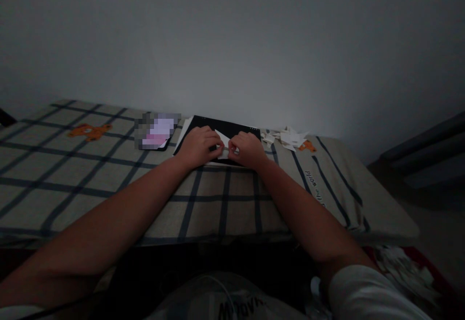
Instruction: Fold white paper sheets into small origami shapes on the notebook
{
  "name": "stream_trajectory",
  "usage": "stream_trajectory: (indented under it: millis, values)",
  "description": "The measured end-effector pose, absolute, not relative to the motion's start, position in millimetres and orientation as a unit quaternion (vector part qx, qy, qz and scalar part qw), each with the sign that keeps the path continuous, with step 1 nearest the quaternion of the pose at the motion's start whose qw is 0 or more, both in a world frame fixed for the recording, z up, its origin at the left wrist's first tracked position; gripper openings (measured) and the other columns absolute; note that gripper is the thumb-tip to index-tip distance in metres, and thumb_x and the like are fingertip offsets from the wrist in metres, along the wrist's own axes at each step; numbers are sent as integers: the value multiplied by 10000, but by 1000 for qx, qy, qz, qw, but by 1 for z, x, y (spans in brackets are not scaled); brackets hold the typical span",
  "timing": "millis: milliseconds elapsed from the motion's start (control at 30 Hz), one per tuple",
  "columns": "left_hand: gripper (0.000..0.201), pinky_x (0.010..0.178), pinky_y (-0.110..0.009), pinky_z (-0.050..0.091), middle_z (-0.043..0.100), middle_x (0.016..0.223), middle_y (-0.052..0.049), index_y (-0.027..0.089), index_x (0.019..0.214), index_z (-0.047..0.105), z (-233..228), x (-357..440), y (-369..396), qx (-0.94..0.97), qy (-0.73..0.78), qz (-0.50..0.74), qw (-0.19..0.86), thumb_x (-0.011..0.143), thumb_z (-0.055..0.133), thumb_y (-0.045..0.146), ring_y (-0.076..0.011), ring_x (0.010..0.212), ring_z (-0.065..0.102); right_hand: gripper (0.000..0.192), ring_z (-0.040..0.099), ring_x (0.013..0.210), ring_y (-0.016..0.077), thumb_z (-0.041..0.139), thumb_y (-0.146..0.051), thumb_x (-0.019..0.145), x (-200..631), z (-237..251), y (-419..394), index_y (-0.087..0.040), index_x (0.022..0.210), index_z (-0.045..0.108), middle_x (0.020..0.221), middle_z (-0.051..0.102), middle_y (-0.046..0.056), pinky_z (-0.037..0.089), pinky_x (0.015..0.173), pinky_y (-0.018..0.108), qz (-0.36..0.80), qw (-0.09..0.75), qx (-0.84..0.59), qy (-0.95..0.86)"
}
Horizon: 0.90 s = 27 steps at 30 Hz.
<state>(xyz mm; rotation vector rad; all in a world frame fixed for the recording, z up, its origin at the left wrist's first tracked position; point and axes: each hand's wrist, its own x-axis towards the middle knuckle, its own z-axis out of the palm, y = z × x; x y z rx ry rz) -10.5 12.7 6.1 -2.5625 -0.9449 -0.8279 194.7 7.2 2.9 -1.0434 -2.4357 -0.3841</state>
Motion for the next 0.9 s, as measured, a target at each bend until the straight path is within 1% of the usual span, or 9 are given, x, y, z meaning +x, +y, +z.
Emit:
stream_trajectory:
  millis: [333, 467, 633, 767, 900]
  values:
    - [154, 741, -360, 398, 713, 915, -38, 202, 817, 706, 11, -15, 14, -883, -370, -268, 110, 831, 573, 279, -220, 881, 579, 62, 508, 806, 209, 575, -228, 789, 199, 4, 9, -176, 774, 604, 794, 649, 67, 266, 684, 338, -143, 214, -390, -884]
    - [159, 761, -357, 404, 712, 925, -35, 200, 824, 705, 11, -18, 15, -881, -377, -268, 96, 837, 571, 284, -217, 881, 577, 49, 512, 811, 207, 581, -216, 784, 204, 2, 11, -177, 784, 611, 794, 647, 60, 274, 695, 335, -144, 217, -392, -882]
    - [204, 764, -342, 400, 698, 976, -40, 216, 930, 707, 10, -15, 15, -900, -337, -261, 91, 871, 580, 364, -213, 929, 580, 83, 512, 837, 212, 565, -232, 817, 199, 0, 9, -171, 814, 621, 828, 650, 77, 289, 721, 334, -129, 209, -378, -892]
    - [202, 756, -332, 410, 702, 915, -35, 210, 875, 711, 7, -15, 18, -922, -311, -216, 86, 909, 551, 327, -201, 886, 586, 90, 521, 847, 205, 555, -213, 822, 197, 0, 8, -171, 843, 631, 863, 653, 74, 313, 745, 329, -100, 204, -372, -900]
    - [207, 749, -332, 430, 706, 888, -42, 199, 861, 717, 5, -17, 21, -930, -290, -210, 80, 910, 557, 321, -202, 856, 591, 139, 528, 856, 199, 529, -239, 868, 203, -2, 14, -170, 876, 650, 892, 662, 68, 357, 773, 317, -34, 200, -402, -893]
